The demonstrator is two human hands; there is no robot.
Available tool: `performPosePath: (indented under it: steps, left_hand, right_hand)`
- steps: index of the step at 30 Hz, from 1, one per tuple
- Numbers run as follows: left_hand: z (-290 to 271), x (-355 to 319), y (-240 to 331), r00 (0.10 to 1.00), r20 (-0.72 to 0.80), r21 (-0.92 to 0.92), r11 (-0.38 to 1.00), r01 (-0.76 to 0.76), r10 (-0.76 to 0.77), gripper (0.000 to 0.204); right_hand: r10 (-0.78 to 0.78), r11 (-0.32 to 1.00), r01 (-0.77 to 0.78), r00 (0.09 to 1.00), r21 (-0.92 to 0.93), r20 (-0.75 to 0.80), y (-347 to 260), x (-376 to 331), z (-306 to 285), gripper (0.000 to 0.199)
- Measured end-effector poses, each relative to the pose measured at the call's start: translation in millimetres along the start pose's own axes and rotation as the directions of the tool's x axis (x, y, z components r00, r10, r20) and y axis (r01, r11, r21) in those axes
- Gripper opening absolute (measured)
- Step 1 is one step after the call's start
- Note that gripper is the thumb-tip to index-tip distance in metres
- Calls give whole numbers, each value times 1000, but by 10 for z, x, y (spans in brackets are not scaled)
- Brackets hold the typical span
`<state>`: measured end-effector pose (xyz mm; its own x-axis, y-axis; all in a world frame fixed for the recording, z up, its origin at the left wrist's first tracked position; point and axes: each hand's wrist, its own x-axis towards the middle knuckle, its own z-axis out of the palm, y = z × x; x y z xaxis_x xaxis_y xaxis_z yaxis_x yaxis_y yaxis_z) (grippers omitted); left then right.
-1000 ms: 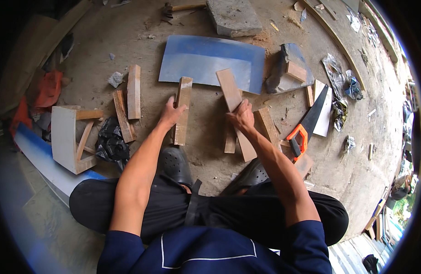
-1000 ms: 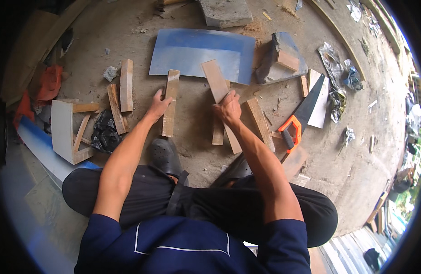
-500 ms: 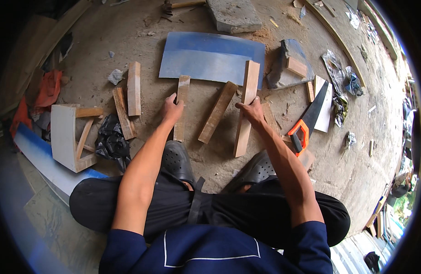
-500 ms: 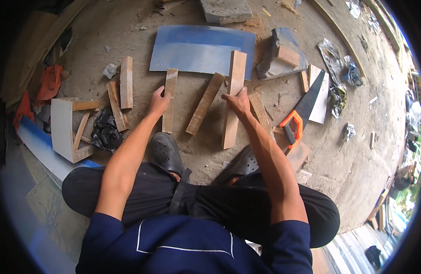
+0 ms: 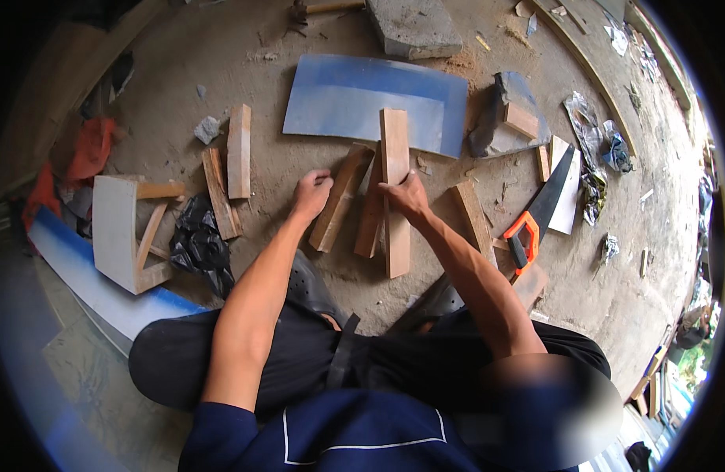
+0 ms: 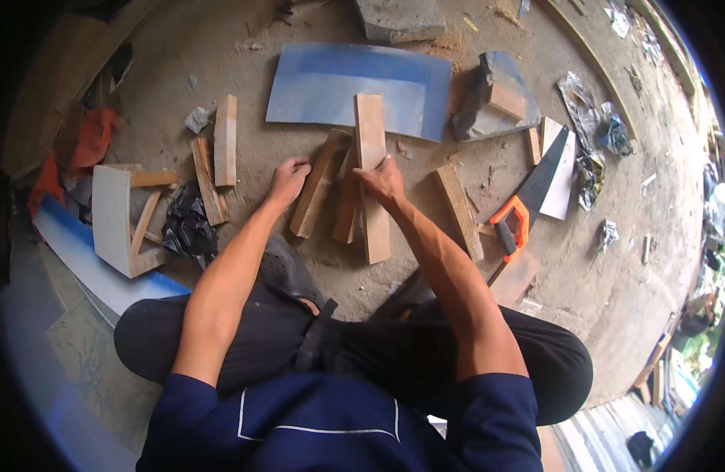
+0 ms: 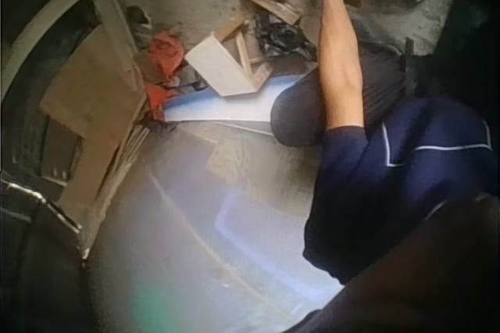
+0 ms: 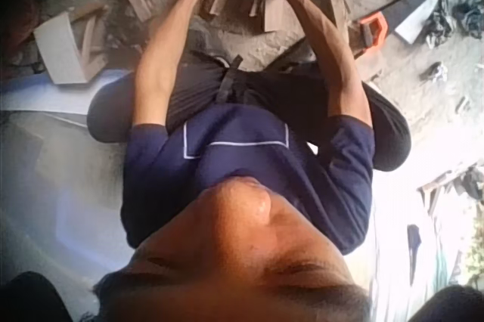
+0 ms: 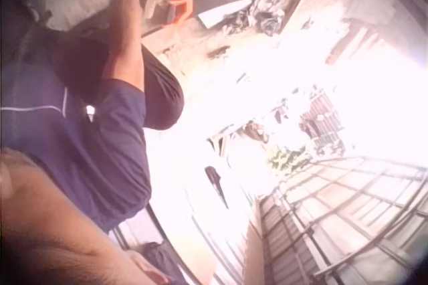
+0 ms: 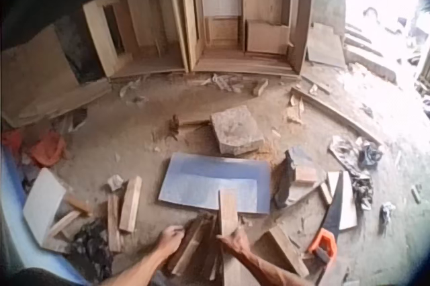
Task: The person sits on the floor and uses a hand saw to cut a small piece of wood placed between two concrete blocks. After cutting, the person arranges the cut pieces and a larger plank on the floor.
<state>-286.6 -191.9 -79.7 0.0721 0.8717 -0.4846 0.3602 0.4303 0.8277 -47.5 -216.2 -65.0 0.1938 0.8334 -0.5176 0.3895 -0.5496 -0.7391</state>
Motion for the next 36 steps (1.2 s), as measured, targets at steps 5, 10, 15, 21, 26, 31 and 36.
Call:
performPosePath:
  steps: [5, 10, 15, 21, 26, 31, 36]
  left_hand:
    - [181, -151, 264, 986, 167, 245, 967, -67, 26, 57]
    - [232, -104, 139, 993, 114, 304, 952, -23, -12, 66]
    - [256, -156, 153, 992, 102, 281, 959, 41, -72, 69]
    - [311, -285, 189, 997, 50, 427, 901, -76, 60, 73]
    - [476, -308, 146, 988, 14, 461, 876, -145, 155, 68]
    - [522, -374, 250, 986, 0, 558, 819, -137, 165, 65]
    - [479, -352, 264, 969, -90, 544, 827, -144, 228, 65]
  right_hand:
    - [107, 993, -105, 993, 46, -57, -197, -184, -257, 72]
    - [154, 988, -152, 986, 33, -66, 219, 37, -449, 65]
    - [129, 959, -122, 992, 256, -13, 255, 25, -497, 63]
    - [214, 973, -218, 975, 81, 56, -160, -134, -289, 78]
    - [-95, 993, 100, 992, 58, -83, -10, -277, 269, 87]
    - [112, 994, -113, 982, 2, -153, -59, -306, 397, 80]
    - [126, 991, -118, 980, 61, -156, -76, -285, 366, 74]
